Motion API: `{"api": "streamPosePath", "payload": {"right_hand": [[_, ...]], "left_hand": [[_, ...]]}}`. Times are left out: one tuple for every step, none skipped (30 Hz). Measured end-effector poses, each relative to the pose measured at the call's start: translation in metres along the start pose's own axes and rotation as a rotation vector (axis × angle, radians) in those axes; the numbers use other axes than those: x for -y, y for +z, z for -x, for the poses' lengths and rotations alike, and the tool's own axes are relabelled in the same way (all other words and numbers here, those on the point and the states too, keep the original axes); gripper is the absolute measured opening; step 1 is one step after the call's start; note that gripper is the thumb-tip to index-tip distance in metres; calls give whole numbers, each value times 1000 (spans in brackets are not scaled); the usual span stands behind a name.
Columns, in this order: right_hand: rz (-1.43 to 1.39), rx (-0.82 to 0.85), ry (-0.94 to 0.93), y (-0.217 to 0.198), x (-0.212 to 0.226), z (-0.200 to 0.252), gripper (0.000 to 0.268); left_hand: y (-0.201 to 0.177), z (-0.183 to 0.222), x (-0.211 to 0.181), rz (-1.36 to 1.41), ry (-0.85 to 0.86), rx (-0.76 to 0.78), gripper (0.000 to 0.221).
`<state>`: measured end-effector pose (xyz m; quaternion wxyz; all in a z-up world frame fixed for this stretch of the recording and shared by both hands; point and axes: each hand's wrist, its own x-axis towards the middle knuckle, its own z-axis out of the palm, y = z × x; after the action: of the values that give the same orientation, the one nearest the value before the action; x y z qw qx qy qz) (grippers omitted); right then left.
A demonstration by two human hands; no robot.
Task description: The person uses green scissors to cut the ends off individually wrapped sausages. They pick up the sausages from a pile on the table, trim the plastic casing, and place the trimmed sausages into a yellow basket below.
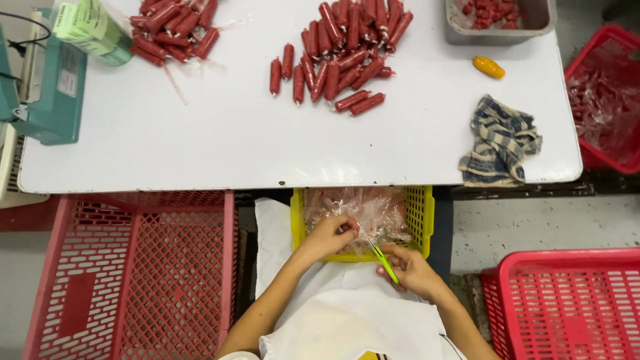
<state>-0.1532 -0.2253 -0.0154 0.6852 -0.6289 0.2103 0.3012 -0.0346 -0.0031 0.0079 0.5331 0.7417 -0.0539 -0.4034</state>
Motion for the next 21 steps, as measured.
{"api": "streamPosePath", "payload": {"right_hand": [[-16, 13, 24, -1, -4, -2, 51], [-33, 26, 48, -3, -9, -4, 49], [-19, 33, 43, -3, -13, -8, 49], [-69, 22, 54, -4, -17, -12, 46], [-120, 9, 69, -5, -23, -14, 43], [-110, 16, 68, -1, -15, -16, 43], [-121, -37, 55, 5, -10, -14, 43], [-132, -91, 43, 9, -5, -13, 44], [-128, -90, 38, 11, -2, -15, 44], [-131, -81, 30, 12, 1, -18, 45], [-134, -73, 21, 12, 4, -20, 46], [-130, -72, 17, 9, -1, -21, 46], [-125, -74, 15, 5, -4, -24, 48], [-121, -77, 13, 2, -7, -28, 50], [-114, -73, 11, 1, -8, -28, 50], [-92, -62, 63, 0, -9, -29, 46], [-69, -51, 115, -1, -10, -29, 42], [-61, -48, 114, -2, -16, -32, 42], [-107, -49, 99, -3, -21, -34, 42], [-153, -50, 83, -5, -27, -37, 41], [-148, -46, 86, 0, -19, -38, 41]], "left_hand": [[-2, -1, 3, -9, -31, 34, 11], [-4, -2, 6, -17, -62, 69, 12], [-6, -3, 7, -11, -55, 56, 12], [-9, -5, 8, 21, -86, 62, 12], [-10, -6, 9, 53, -120, 72, 12], [-13, -8, 4, 60, -116, 62, 12], [-15, -8, 2, 83, -85, 43, 12], [-16, -8, -1, 106, -53, 23, 11], [-18, -9, -4, 107, -48, 20, 11], [-19, -10, -6, 112, -61, 9, 10], [-21, -11, -9, 119, -75, -3, 10], [-23, -10, -10, 120, -70, -6, 10], [-27, -9, -12, 89, -56, 12, 11], [-30, -8, -13, 58, -42, 30, 12], [-34, -7, -13, 62, -39, 23, 12], [-37, -7, -14, 27, -66, 75, 15], [-40, -6, -14, -8, -93, 127, 18], [-42, -4, -17, -3, -90, 122, 18], [-44, -2, -19, -38, -103, 124, 17], [-45, -1, -22, -72, -117, 126, 17], [-45, -3, -24, -67, -118, 122, 17]]}}
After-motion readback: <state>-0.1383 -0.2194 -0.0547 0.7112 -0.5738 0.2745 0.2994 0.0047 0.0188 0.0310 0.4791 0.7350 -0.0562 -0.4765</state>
